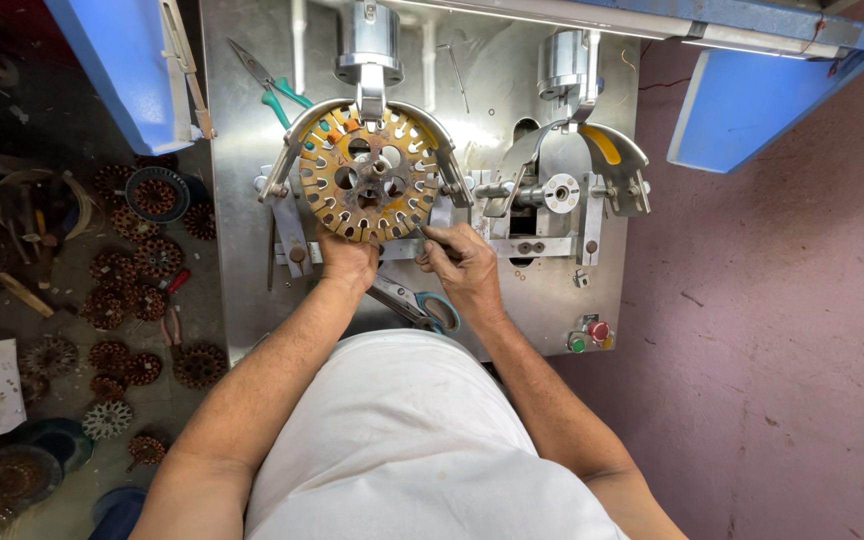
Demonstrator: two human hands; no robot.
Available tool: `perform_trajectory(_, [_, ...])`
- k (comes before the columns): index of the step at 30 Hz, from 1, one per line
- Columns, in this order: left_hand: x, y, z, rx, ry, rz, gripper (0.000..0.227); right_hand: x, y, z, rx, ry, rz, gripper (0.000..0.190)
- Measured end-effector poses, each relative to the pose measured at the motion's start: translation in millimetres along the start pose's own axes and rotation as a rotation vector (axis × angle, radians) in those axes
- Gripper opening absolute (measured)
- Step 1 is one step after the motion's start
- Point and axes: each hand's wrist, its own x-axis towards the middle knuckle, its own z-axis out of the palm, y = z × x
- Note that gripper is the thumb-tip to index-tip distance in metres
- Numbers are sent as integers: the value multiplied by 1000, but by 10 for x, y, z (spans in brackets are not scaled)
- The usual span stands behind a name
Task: The person uses pliers and a screwdriver to adjust and secure components on a circular metal fixture mounted on a machine. They repeatedly position and tighten parts while handling small metal pieces.
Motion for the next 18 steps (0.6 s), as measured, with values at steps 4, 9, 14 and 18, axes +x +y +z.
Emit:
perform_trajectory(4, [-106,134,152,-31,-58,-38,26,-36,-44,47,-40,23,-13,18])
perform_trajectory(9, [-140,239,191,-67,-142,-85,28,-45,-105,85,-153,31,-59,17])
perform_trajectory(14, [-139,265,177,-91,-151,-128,28,-89,-127,135,-190,52,-135,18])
perform_trajectory(18, [-111,230,159,-93,-164,-116,28,-122,-130,172,-209,83,-155,20])
